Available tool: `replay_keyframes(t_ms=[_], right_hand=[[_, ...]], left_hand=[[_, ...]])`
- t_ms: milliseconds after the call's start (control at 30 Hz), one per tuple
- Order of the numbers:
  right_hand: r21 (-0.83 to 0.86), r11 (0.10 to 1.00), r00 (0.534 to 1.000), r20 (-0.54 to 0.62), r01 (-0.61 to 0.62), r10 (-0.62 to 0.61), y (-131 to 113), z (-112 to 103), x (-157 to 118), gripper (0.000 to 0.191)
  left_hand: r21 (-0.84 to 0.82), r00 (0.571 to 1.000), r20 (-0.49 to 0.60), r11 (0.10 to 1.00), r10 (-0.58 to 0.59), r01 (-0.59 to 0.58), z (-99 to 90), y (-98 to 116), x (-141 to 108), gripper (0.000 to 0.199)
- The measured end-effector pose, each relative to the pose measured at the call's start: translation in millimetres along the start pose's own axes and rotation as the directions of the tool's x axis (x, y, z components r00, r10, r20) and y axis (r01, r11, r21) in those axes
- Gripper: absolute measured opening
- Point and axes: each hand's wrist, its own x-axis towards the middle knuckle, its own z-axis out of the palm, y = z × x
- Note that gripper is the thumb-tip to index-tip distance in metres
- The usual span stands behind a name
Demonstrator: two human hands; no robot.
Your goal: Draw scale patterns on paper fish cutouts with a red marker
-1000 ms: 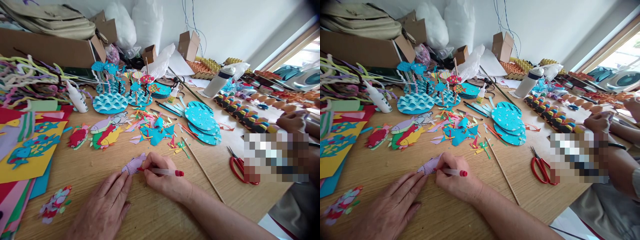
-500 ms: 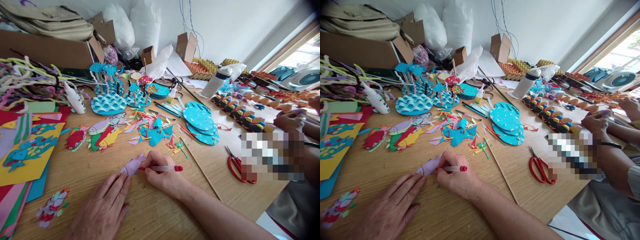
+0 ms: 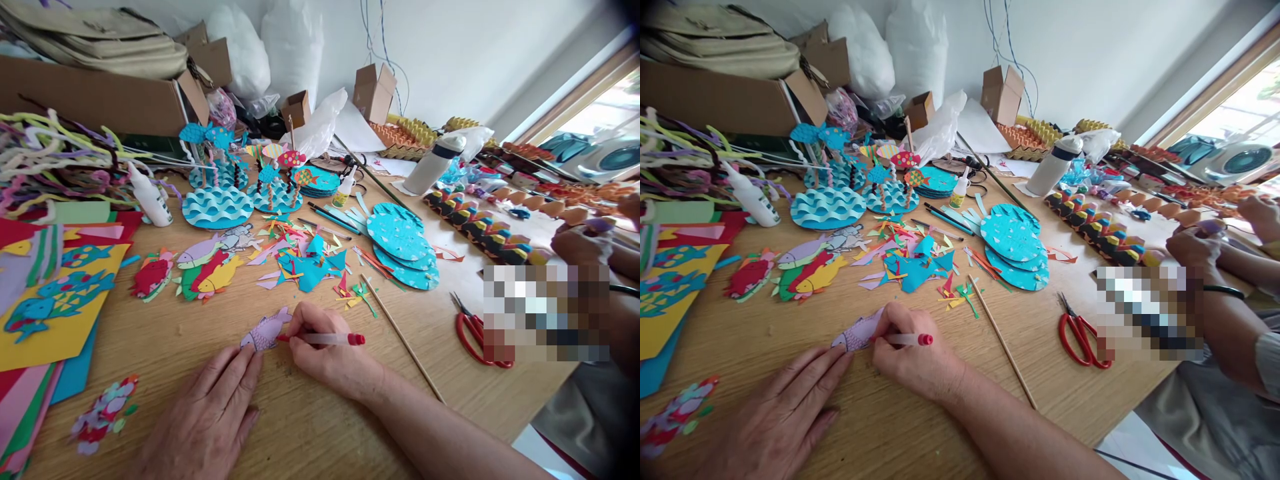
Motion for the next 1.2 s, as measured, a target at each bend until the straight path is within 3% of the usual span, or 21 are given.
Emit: replay_keyframes(t_ms=[733, 1200], right_hand=[[0.035, 0.999, 0.998, -0.060, -0.023, 0.025, -2.0, -2.7, 1.3, 0.012], [0.013, 1.000, 0.999, -0.029, -0.024, 0.024, -4.4, -2.1, 2.5, 0.011]], left_hand=[[-0.030, 1.000, -0.018, 0.999, -0.019, 0.018, -1.4, -0.4, 2.9, 0.056], [-0.011, 1.000, -0.017, 1.000, -0.004, 0.004, 0.8, -1.2, 0.1, 0.056]])
